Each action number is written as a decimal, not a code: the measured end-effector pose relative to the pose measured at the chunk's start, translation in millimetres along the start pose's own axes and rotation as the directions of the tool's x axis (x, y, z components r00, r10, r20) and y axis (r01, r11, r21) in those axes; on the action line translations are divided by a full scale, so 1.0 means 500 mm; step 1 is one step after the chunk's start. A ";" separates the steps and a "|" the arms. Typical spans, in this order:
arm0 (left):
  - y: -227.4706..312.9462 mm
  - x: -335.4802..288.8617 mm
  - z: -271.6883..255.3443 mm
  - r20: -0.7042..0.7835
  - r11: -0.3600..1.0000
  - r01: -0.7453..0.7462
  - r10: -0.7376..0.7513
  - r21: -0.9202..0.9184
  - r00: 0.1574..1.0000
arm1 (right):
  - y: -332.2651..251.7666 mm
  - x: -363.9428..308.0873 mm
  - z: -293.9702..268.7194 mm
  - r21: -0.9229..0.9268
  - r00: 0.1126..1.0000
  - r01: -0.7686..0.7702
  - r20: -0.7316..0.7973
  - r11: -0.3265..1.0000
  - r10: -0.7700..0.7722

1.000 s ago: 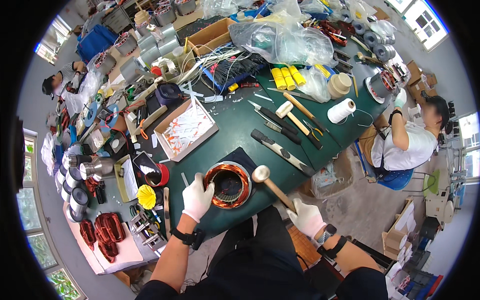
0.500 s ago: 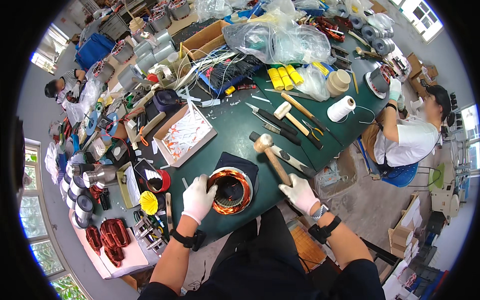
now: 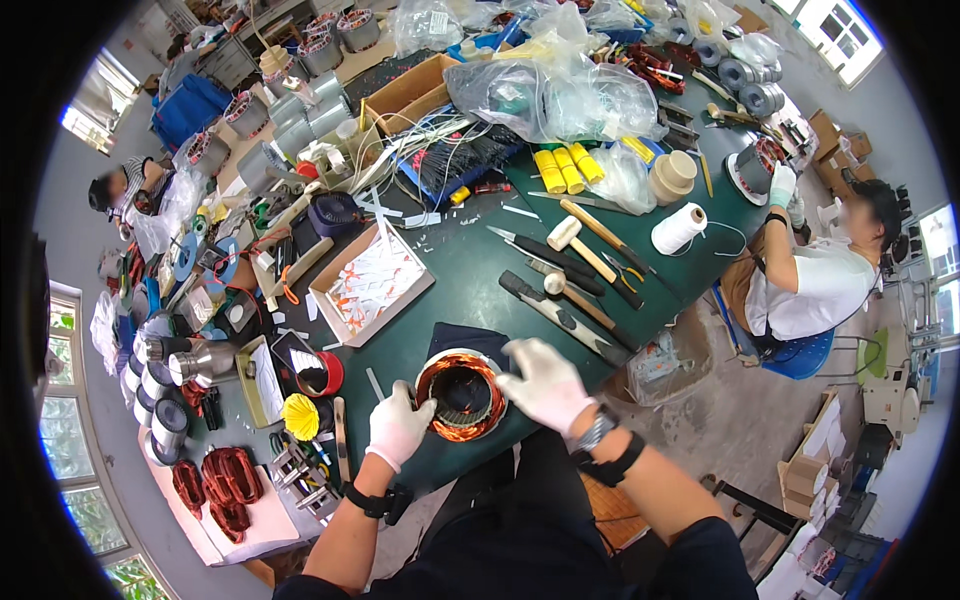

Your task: The recorder is seen assembling and shaping motor stators by using various tools such as a hammer, a metal rod, and a wedge to align the copper windings and insulation.

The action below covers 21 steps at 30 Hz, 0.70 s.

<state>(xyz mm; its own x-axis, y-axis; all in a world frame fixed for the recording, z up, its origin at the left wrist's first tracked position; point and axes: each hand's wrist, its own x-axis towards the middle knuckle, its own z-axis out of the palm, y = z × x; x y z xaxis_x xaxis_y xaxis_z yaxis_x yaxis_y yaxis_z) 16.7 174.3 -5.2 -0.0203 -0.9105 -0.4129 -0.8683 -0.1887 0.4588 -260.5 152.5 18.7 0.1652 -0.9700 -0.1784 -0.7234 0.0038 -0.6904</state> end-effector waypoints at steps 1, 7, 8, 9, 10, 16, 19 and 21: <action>0.000 -0.001 0.002 -0.012 1.000 -0.011 0.011 -0.007 1.000 | -0.028 0.006 0.019 0.013 0.999 0.024 0.041 1.000 -0.024; 0.068 0.064 -0.017 -0.077 0.945 -0.313 0.320 0.094 0.944 | -0.059 0.097 0.106 -0.335 0.997 0.065 0.047 0.940 -0.052; 0.066 0.088 -0.008 -0.096 0.898 -0.428 0.437 0.105 0.894 | -0.048 0.109 0.125 -0.337 0.994 0.109 0.021 0.935 -0.108; 0.071 0.107 -0.002 -0.114 0.834 -0.541 0.551 0.113 0.827 | -0.049 0.115 0.125 -0.313 0.992 0.122 0.024 0.942 -0.120; 0.071 0.119 0.001 -0.048 0.834 -0.536 0.546 0.129 0.837 | -0.051 0.118 0.127 -0.284 0.991 0.137 0.030 0.949 -0.134; 0.079 0.161 0.011 0.014 0.775 -0.605 0.613 0.182 0.790 | -0.023 0.124 0.130 -0.136 0.983 0.182 0.030 0.974 -0.180; 0.080 0.171 0.006 0.091 0.796 -0.587 0.581 0.148 0.809 | -0.016 0.127 0.121 -0.105 0.977 0.211 0.047 0.972 -0.207; 0.070 0.173 0.014 0.088 0.804 -0.575 0.569 0.151 0.818 | -0.008 0.131 0.128 -0.093 0.971 0.233 0.066 0.968 -0.228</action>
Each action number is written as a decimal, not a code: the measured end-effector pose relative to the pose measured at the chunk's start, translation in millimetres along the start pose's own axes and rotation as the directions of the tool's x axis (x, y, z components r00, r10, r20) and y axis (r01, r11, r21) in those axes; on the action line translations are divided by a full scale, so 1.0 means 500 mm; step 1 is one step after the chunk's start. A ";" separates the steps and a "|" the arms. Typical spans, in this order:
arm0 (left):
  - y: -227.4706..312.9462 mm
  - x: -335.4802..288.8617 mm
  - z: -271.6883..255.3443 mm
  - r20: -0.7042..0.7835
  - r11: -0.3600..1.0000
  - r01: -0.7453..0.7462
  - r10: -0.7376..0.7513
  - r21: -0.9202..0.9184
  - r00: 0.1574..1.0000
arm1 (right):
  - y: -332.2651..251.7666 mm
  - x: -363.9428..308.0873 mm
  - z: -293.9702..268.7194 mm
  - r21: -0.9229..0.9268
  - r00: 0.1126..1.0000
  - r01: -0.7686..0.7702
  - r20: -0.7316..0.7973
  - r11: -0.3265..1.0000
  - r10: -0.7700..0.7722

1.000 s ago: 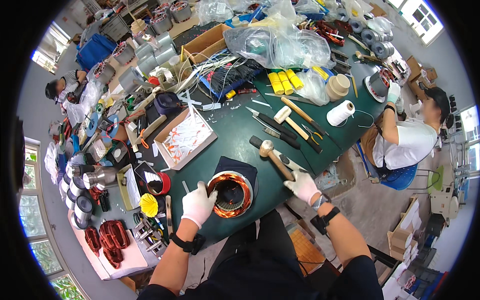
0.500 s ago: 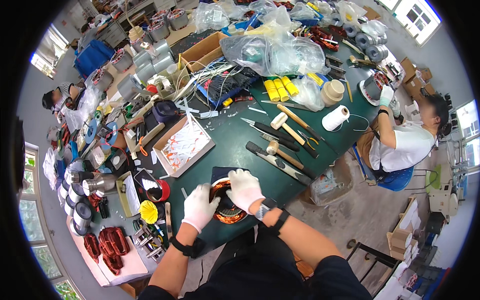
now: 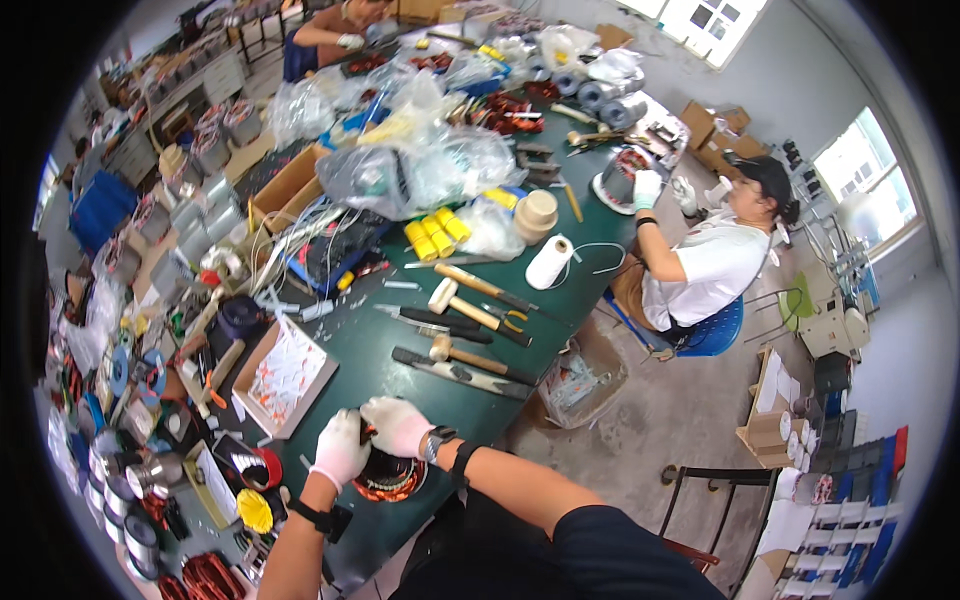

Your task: The recorder is seen assembling and shaping motor stators by using various tools such as a hammer, a metal rod, and a wedge to align the copper windings and insulation.

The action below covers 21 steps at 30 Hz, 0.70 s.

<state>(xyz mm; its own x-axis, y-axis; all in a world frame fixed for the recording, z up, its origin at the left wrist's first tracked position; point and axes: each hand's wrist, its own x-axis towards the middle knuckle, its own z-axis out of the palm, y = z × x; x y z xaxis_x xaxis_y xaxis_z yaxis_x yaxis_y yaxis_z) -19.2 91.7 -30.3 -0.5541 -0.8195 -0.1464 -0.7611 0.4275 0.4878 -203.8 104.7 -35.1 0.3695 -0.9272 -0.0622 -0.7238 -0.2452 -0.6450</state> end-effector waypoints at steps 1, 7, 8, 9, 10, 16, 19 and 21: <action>0.000 -0.004 0.002 -0.008 1.000 0.007 -0.007 0.005 1.000 | -0.002 0.001 -0.001 0.004 1.000 0.007 0.010 1.000 -0.007; 0.003 -0.036 0.027 -0.123 0.993 0.106 -0.111 -0.050 0.986 | -0.004 0.010 -0.023 -0.004 0.992 0.061 0.110 0.998 -0.060; 0.011 -0.035 0.025 -0.123 0.990 0.125 -0.132 -0.065 0.984 | 0.009 0.006 -0.029 0.009 0.992 0.070 0.102 0.998 -0.071; 0.018 -0.035 0.026 -0.137 0.986 0.149 -0.159 -0.079 0.978 | 0.024 -0.002 -0.045 0.090 0.993 0.068 0.090 0.994 -0.076; 0.022 -0.031 0.025 -0.119 0.979 0.181 -0.192 -0.097 0.974 | 0.051 -0.009 -0.069 0.147 0.988 0.052 0.135 0.988 -0.072; 0.045 -0.080 0.003 -0.129 0.891 0.425 -0.446 -0.159 0.886 | 0.240 0.022 -0.455 0.063 0.961 -0.253 0.132 0.965 0.244; 0.053 -0.086 0.022 -0.136 0.877 0.473 -0.481 -0.088 0.866 | 0.479 0.078 -0.585 -0.285 0.964 -0.228 -0.203 0.931 0.173; 0.058 -0.044 0.019 -0.065 0.876 0.464 -0.475 -0.130 0.878 | 0.715 0.083 -0.665 -0.545 0.919 -0.251 -0.393 0.800 0.021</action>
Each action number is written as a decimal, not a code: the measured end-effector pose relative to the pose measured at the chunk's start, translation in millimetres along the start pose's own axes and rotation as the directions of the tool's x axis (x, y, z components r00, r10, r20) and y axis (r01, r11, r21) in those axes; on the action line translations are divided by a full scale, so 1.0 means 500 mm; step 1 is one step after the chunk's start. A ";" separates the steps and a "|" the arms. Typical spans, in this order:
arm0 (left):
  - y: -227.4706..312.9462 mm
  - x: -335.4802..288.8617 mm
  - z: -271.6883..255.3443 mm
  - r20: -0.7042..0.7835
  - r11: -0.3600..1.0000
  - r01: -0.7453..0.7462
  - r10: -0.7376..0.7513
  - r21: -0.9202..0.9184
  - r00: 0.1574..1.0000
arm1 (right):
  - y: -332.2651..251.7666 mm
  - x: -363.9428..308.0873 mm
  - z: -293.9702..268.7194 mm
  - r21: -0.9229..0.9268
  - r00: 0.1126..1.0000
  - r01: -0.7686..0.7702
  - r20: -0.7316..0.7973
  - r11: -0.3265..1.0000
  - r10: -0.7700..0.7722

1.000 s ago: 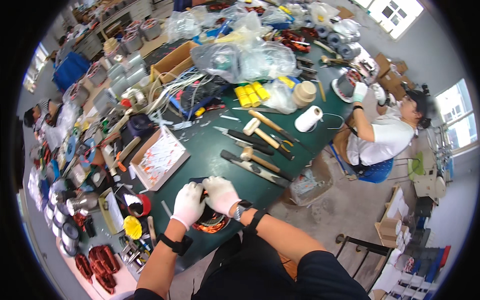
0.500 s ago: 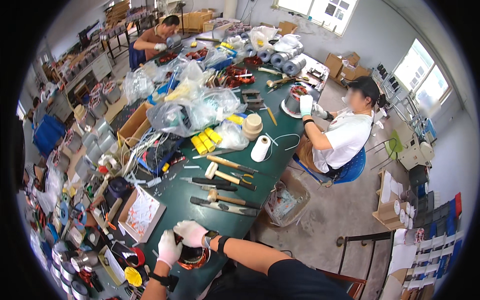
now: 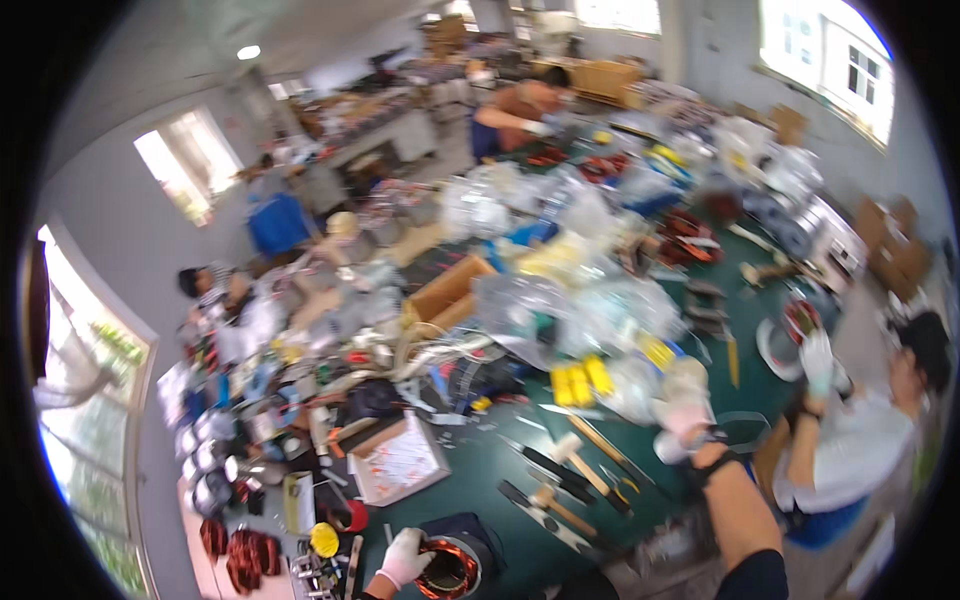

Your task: The recorder is seen assembling and shaping motor stators by using various tools such as a hammer, a metal rod, and a wedge to align the copper windings and insulation.

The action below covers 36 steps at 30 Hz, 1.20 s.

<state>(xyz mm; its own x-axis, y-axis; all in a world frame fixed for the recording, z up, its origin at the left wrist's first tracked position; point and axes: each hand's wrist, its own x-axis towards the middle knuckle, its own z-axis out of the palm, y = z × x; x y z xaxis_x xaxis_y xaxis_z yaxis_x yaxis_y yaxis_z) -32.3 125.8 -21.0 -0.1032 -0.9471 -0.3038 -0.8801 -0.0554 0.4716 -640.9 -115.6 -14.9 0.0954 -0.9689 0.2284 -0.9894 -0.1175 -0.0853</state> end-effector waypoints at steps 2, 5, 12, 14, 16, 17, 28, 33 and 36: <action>0.025 -0.023 -0.031 0.072 0.990 0.134 -0.131 -0.039 0.989 | 0.016 0.089 -0.018 -0.051 0.941 -0.249 0.224 0.967 0.254; 0.030 -0.089 -0.025 -0.020 0.950 0.312 -0.312 0.022 0.950 | 0.021 0.132 -0.019 -0.089 0.899 -0.274 0.330 0.958 0.288; 0.090 -0.135 -0.039 -0.034 0.836 0.549 -0.549 -0.001 0.835 | 0.035 0.148 0.027 -0.126 0.830 -0.369 0.400 0.921 0.388; 0.084 -0.139 -0.039 -0.036 0.840 0.542 -0.543 -0.035 0.839 | 0.038 0.153 0.020 -0.087 0.828 -0.371 0.420 0.925 0.372; 0.081 -0.130 -0.054 -0.009 0.885 0.460 -0.462 -0.066 0.887 | 0.069 0.130 0.016 -0.050 0.859 -0.366 0.365 0.929 0.358; 0.083 -0.132 -0.057 -0.017 0.887 0.457 -0.459 -0.072 0.888 | 0.066 0.127 0.007 -0.048 0.865 -0.362 0.356 0.931 0.355; -0.002 -0.151 0.042 -0.016 0.932 0.353 -0.355 -0.077 0.935 | -0.254 -0.071 -0.291 0.115 0.992 0.093 0.079 0.989 -0.102; -0.052 -0.195 -0.001 -0.034 0.843 0.211 -0.262 -0.495 0.965 | -0.531 -0.205 -0.375 0.369 0.947 0.099 0.250 0.924 -0.201; -0.126 -0.242 0.007 0.035 0.740 0.289 -0.338 -0.608 0.940 | -0.674 -0.274 -0.386 0.416 0.906 0.171 0.291 0.893 -0.309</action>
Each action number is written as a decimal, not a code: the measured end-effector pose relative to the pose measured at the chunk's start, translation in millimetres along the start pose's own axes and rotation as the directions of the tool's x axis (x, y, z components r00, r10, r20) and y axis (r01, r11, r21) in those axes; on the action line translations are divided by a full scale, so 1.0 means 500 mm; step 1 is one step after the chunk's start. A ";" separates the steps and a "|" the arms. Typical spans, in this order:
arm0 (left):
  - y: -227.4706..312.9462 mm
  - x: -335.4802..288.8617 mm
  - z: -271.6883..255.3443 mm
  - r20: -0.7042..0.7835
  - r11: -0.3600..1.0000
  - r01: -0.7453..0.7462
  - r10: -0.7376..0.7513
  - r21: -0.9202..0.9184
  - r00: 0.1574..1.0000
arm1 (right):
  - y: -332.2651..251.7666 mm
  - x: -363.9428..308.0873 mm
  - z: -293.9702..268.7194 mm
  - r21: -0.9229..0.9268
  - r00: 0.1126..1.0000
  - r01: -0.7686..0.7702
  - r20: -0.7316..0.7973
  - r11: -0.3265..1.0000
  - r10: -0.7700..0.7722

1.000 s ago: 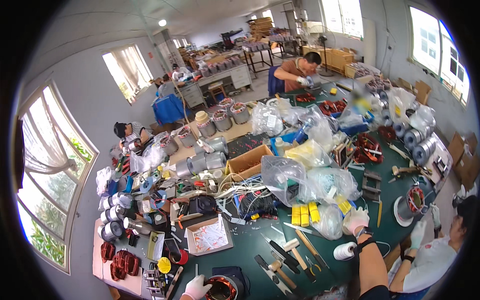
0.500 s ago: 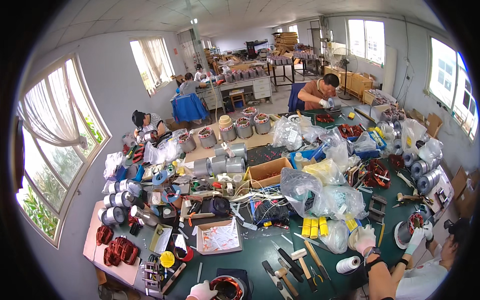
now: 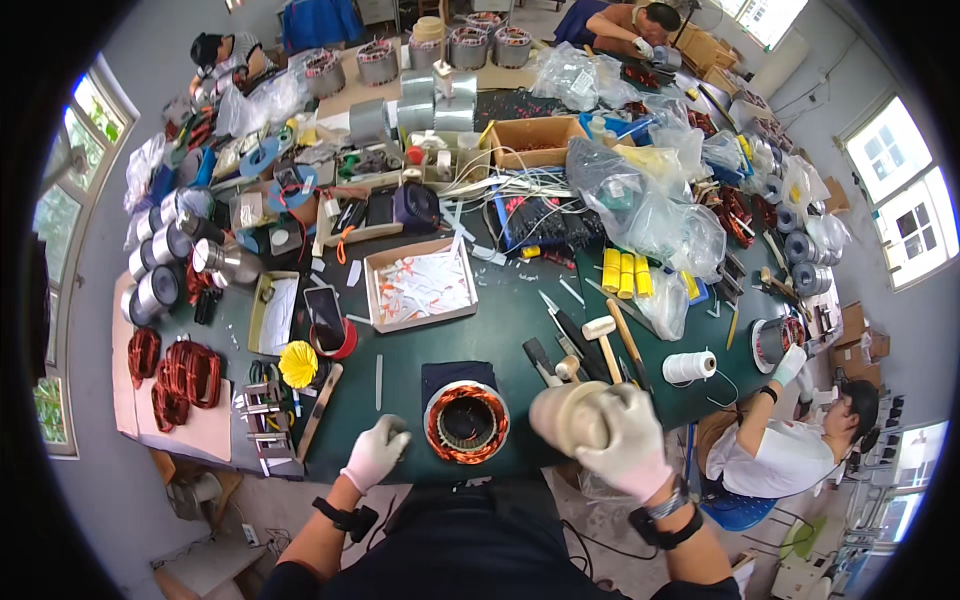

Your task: The recorder is seen assembling and shaping motor stators by using various tools such as a hammer, a metal rod, and a wedge to align the copper windings and insulation.

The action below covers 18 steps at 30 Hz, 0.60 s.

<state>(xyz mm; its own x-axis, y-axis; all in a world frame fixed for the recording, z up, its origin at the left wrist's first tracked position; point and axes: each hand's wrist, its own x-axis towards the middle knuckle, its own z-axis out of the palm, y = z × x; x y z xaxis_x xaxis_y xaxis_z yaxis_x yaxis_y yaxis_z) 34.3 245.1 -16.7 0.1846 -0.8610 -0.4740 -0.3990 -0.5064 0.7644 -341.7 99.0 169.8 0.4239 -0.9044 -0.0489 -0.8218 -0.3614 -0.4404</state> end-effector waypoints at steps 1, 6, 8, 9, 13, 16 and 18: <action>-0.050 -0.005 -0.009 -0.039 0.999 -0.017 0.018 0.044 0.999 | -0.042 -0.002 0.019 0.014 0.999 0.022 0.037 1.000 -0.023; -0.187 -0.048 -0.061 -0.080 0.998 0.058 -0.059 -0.012 0.995 | -0.192 0.020 0.114 -0.005 0.959 0.237 0.161 0.971 -0.233; -0.191 -0.053 -0.070 -0.079 0.998 0.054 -0.056 -0.022 0.995 | -0.218 0.031 0.148 -0.011 0.943 0.288 0.177 0.958 -0.282; -0.192 -0.054 -0.076 -0.084 0.999 0.045 -0.047 -0.021 0.995 | -0.229 0.037 0.163 -0.029 0.932 0.315 0.196 0.949 -0.304; -0.188 -0.050 -0.062 -0.127 1.000 -0.008 0.005 -0.023 0.992 | -0.236 0.053 0.223 -0.063 0.925 0.296 0.268 0.953 -0.270; -0.170 -0.052 -0.062 -0.098 0.999 0.011 -0.015 -0.039 0.995 | -0.244 0.072 0.254 -0.094 0.926 0.282 0.286 0.955 -0.245; -0.148 -0.048 -0.070 -0.019 0.995 0.077 -0.079 -0.067 0.997 | -0.249 0.082 0.266 -0.114 0.921 0.295 0.298 0.949 -0.250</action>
<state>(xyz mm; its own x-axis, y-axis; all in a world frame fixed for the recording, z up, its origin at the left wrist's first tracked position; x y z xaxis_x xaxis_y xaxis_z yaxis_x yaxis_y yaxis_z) 90.7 301.7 -46.3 0.2323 -0.8191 -0.5245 -0.3223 -0.5736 0.7530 -171.4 137.0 103.4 0.7095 -0.6751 -0.2019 -0.6983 -0.6353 -0.3297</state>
